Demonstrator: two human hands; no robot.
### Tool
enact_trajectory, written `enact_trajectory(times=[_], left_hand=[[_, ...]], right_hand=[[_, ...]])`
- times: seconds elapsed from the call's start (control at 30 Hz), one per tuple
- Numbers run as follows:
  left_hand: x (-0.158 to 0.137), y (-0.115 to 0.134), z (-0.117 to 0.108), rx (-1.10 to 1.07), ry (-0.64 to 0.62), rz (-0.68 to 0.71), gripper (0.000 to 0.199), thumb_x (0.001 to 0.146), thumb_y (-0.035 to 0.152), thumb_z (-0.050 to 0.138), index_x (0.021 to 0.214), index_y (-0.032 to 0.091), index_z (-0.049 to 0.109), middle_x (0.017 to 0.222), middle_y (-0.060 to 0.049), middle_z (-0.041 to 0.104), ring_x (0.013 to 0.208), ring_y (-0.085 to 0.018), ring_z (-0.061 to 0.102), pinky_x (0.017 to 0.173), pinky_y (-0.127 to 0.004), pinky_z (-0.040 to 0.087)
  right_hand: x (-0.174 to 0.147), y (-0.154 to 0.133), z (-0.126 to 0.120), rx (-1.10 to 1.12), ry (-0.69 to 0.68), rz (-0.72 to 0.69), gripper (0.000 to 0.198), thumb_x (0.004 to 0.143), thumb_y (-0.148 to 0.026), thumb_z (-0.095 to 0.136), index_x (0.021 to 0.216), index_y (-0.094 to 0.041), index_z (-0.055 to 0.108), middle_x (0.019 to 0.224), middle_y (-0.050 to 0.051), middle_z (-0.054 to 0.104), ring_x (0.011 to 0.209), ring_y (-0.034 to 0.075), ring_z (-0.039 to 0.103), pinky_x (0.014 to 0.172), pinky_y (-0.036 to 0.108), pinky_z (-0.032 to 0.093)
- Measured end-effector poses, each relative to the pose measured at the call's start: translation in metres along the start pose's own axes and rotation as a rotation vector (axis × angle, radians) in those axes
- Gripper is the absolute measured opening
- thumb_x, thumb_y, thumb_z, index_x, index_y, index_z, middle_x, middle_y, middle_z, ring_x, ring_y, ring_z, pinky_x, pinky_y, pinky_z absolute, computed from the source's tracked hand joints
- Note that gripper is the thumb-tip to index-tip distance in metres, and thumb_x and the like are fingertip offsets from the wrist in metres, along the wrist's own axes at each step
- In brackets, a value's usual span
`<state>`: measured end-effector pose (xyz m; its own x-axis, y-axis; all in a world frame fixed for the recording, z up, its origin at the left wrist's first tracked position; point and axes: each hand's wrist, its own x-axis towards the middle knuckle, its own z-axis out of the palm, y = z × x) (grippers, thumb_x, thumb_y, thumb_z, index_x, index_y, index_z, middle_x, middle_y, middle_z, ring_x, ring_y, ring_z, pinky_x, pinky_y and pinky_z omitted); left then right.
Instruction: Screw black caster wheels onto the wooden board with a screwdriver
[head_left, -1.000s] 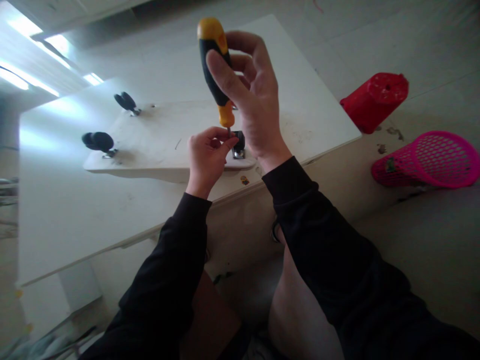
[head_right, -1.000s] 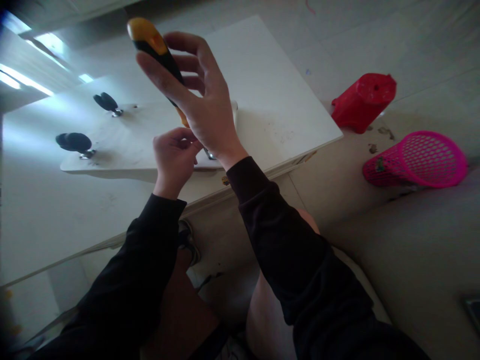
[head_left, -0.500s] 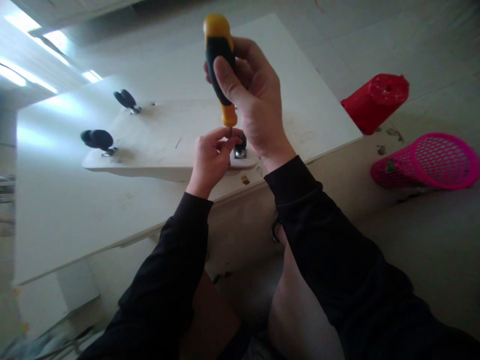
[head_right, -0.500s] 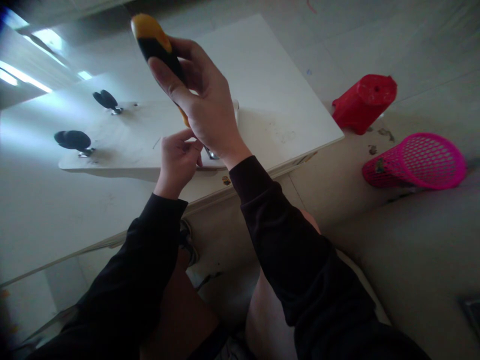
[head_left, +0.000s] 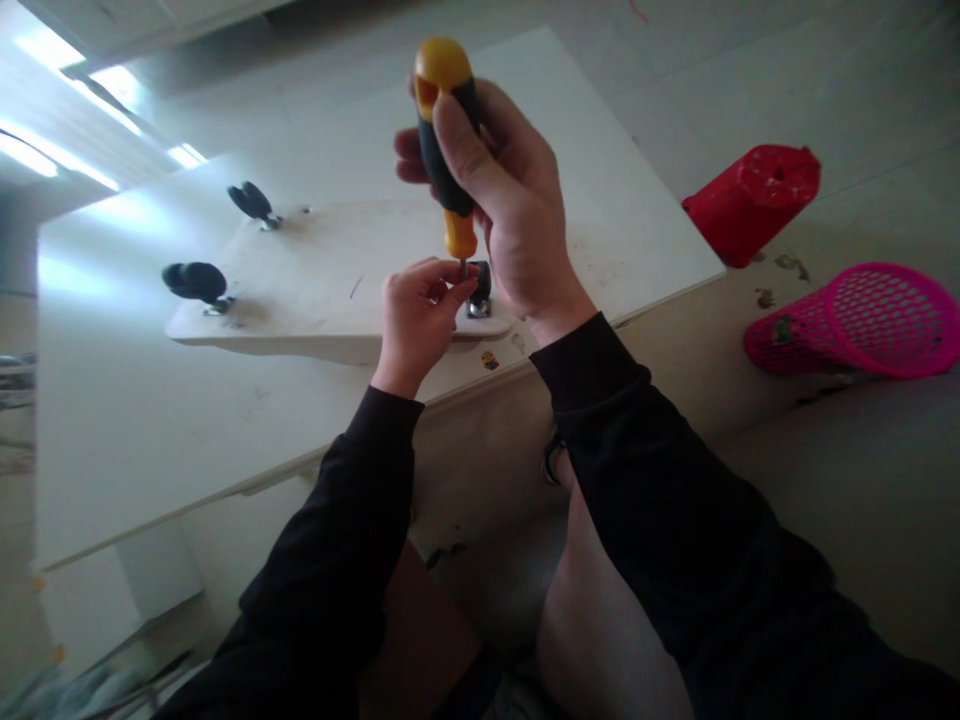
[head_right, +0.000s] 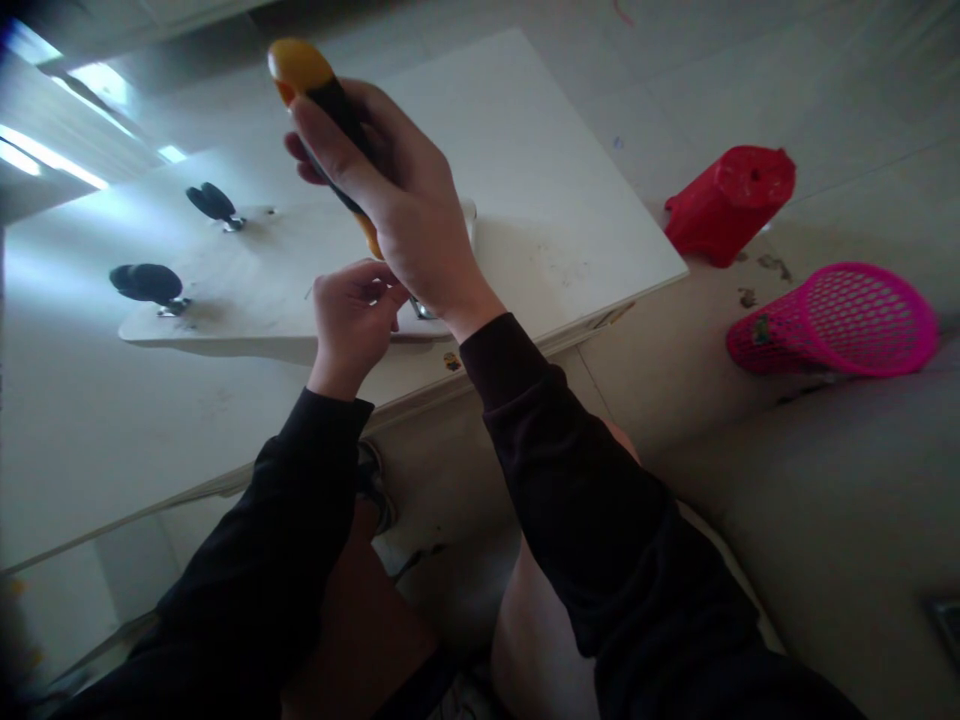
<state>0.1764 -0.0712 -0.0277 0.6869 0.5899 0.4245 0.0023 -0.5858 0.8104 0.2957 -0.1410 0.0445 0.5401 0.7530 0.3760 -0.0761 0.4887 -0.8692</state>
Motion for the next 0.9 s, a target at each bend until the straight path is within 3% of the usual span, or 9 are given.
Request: enact_trajectory(times=[0.1,0.17,0.27,0.4,0.57,0.67,0.77,0.9], left_hand=[[-0.001,0.005,0.0,-0.01,-0.016,-0.011,0.009,0.092,0.022,0.075,0.082,0.023,0.076,0.075,0.0,0.071,0.061,-0.011,0.062,0.055,-0.023,0.048],[-0.002,0.006,0.001,-0.021,-0.027,-0.033,0.009,0.092,0.023,0.073,0.084,0.024,0.076,0.074,0.0,0.071,0.065,-0.012,0.066,0.056,-0.023,0.049],[-0.002,0.005,0.001,-0.027,-0.02,-0.076,0.009,0.093,0.025,0.072,0.086,0.024,0.077,0.07,-0.001,0.07,0.069,-0.015,0.071,0.056,-0.024,0.05],[-0.003,0.005,-0.002,-0.051,-0.043,-0.113,0.011,0.095,0.029,0.071,0.089,0.023,0.077,0.063,-0.001,0.066,0.063,-0.016,0.069,0.051,-0.024,0.048],[-0.003,0.015,-0.011,-0.078,-0.108,-0.161,0.009,0.095,0.029,0.072,0.097,0.022,0.078,0.069,0.0,0.07,0.046,-0.009,0.054,0.043,-0.023,0.039],[-0.002,0.018,-0.014,-0.075,-0.066,-0.181,0.012,0.091,0.026,0.074,0.101,0.021,0.078,0.082,-0.002,0.077,0.047,-0.007,0.052,0.044,-0.023,0.038],[-0.002,0.018,-0.011,-0.095,-0.059,-0.182,0.011,0.086,0.025,0.079,0.096,0.02,0.077,0.087,-0.003,0.079,0.048,-0.007,0.051,0.046,-0.024,0.039],[0.001,0.019,-0.004,-0.078,-0.027,-0.176,0.007,0.085,0.023,0.079,0.087,0.019,0.074,0.086,-0.003,0.078,0.056,-0.009,0.056,0.056,-0.025,0.045]], right_hand=[[0.004,0.007,-0.005,-0.092,0.04,-0.132,0.073,0.057,-0.084,0.091,0.097,-0.033,0.058,0.091,-0.013,0.069,0.097,0.009,0.063,0.091,0.027,0.056],[0.004,0.008,-0.005,-0.101,0.078,-0.073,0.069,0.059,-0.083,0.09,0.098,-0.036,0.059,0.098,-0.011,0.073,0.102,0.014,0.066,0.091,0.032,0.058],[0.003,0.007,-0.003,-0.009,-0.017,0.101,0.065,0.065,-0.091,0.077,0.104,-0.04,0.065,0.112,-0.005,0.078,0.113,0.024,0.07,0.091,0.042,0.06],[0.005,0.013,-0.005,0.067,-0.105,0.104,0.067,0.065,-0.087,0.081,0.109,-0.04,0.065,0.108,-0.01,0.079,0.111,0.019,0.067,0.097,0.039,0.058],[0.006,0.017,-0.007,-0.059,0.074,0.039,0.066,0.059,-0.065,0.097,0.11,-0.039,0.064,0.098,-0.009,0.076,0.101,0.017,0.064,0.095,0.037,0.053],[0.004,0.018,-0.002,-0.098,0.195,-0.006,0.057,0.065,-0.061,0.095,0.109,-0.038,0.066,0.101,-0.005,0.073,0.104,0.019,0.067,0.092,0.037,0.058],[0.002,0.022,0.003,-0.091,0.215,-0.053,0.051,0.071,-0.06,0.091,0.107,-0.035,0.063,0.103,-0.004,0.068,0.105,0.017,0.069,0.091,0.036,0.061],[0.003,0.027,0.005,-0.072,0.263,-0.102,0.053,0.068,-0.053,0.095,0.1,-0.031,0.058,0.102,-0.005,0.065,0.098,0.014,0.069,0.092,0.034,0.061]])
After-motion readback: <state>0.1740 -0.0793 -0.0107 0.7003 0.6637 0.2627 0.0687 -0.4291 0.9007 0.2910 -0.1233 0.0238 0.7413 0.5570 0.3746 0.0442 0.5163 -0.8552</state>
